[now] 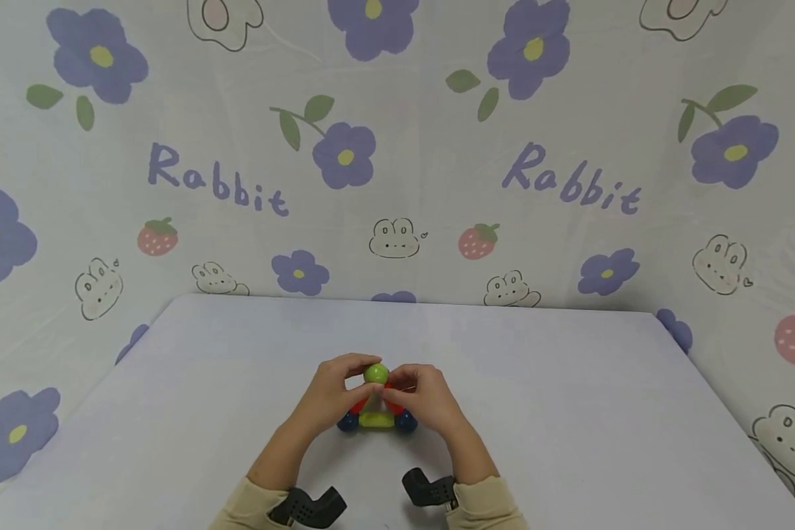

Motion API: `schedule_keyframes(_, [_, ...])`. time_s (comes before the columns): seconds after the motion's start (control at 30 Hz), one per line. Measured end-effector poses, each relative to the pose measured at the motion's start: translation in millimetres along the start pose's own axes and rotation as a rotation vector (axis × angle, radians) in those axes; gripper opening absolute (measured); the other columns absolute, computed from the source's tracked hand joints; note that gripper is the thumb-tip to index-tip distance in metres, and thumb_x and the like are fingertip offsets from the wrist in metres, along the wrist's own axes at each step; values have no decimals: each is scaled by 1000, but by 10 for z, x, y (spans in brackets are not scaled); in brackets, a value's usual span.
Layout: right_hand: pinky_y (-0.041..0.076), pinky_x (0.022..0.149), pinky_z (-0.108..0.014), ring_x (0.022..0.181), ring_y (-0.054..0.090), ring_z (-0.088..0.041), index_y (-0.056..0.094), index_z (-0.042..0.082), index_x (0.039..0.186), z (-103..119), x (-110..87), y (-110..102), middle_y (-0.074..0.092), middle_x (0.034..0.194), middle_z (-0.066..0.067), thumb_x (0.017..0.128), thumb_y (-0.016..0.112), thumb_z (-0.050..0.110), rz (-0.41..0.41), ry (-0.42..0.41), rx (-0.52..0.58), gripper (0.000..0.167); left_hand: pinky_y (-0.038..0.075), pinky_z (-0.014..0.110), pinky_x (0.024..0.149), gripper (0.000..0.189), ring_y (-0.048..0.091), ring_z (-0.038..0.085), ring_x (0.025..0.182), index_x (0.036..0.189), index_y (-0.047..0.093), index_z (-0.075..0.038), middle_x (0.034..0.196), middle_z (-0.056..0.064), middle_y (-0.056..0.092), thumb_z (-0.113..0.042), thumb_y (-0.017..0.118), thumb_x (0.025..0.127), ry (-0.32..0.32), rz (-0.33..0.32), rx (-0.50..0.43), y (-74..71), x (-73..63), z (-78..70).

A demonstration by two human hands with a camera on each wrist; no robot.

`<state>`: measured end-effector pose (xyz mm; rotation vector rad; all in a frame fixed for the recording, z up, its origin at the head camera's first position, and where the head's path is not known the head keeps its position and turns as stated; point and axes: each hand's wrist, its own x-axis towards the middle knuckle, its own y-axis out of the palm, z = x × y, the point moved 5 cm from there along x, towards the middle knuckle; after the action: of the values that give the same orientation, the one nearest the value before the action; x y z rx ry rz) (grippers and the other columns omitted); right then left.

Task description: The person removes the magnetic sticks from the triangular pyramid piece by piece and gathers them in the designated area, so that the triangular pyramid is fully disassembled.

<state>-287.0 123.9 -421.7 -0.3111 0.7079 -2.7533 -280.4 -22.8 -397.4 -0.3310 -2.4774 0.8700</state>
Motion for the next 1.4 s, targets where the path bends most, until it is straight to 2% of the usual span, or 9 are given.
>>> schedule_keyframes(0.27, [55, 82, -35, 88, 64, -18, 68, 2, 97, -2, 0, -2, 69, 94, -8, 84, 69, 17, -6, -2, -24, 20, 50, 38, 93, 41, 61, 24, 109, 118, 61, -2, 117, 11, 64, -19, 70, 82, -11, 3, -4, -4, -1, -4])
schedule_keyframes(0.47, [55, 79, -33, 85, 64, -17, 68, 3, 94, -10, -8, -12, 70, 91, -7, 82, 71, 17, 1, 2, -43, 18, 49, 35, 93, 38, 62, 23, 108, 119, 60, -1, 117, 12, 64, -15, 68, 84, -26, -27, -21, -80, -1, 34])
schedule_keyframes(0.6, [55, 79, -33, 86, 64, -17, 69, 4, 94, -5, -14, -34, 70, 91, -7, 82, 71, 18, 0, 2, -56, 18, 50, 35, 92, 38, 63, 24, 106, 118, 61, -1, 116, 13, 64, -15, 68, 84, -30, -19, -52, -110, 6, 37])
schedule_keyframes(0.9, [55, 82, -34, 89, 64, -18, 68, 3, 98, 8, -70, -204, 69, 94, -8, 84, 67, 9, -60, 39, -52, 15, 48, 43, 94, 40, 61, 28, 109, 120, 61, -4, 115, 12, 65, -19, 68, 84, -130, -38, -98, -162, 8, 177])
schedule_keyframes(1.13, [53, 86, -37, 95, 64, -24, 67, -2, 103, -52, -124, -395, 69, 100, -12, 85, 64, 4, -106, 63, -76, 20, 50, 39, 91, 36, 63, 25, 106, 116, 62, -3, 113, 10, 66, -18, 69, 84, -171, -77, -94, -212, 5, 297])
schedule_keyframes(1.4, [54, 84, -34, 94, 62, -21, 67, -1, 102, -160, -199, -545, 67, 99, -10, 81, 69, 4, -16, 61, -101, 22, 51, 38, 91, 36, 64, 24, 103, 115, 63, -3, 108, 10, 68, -18, 70, 83, -229, -105, -109, -258, -12, 411])
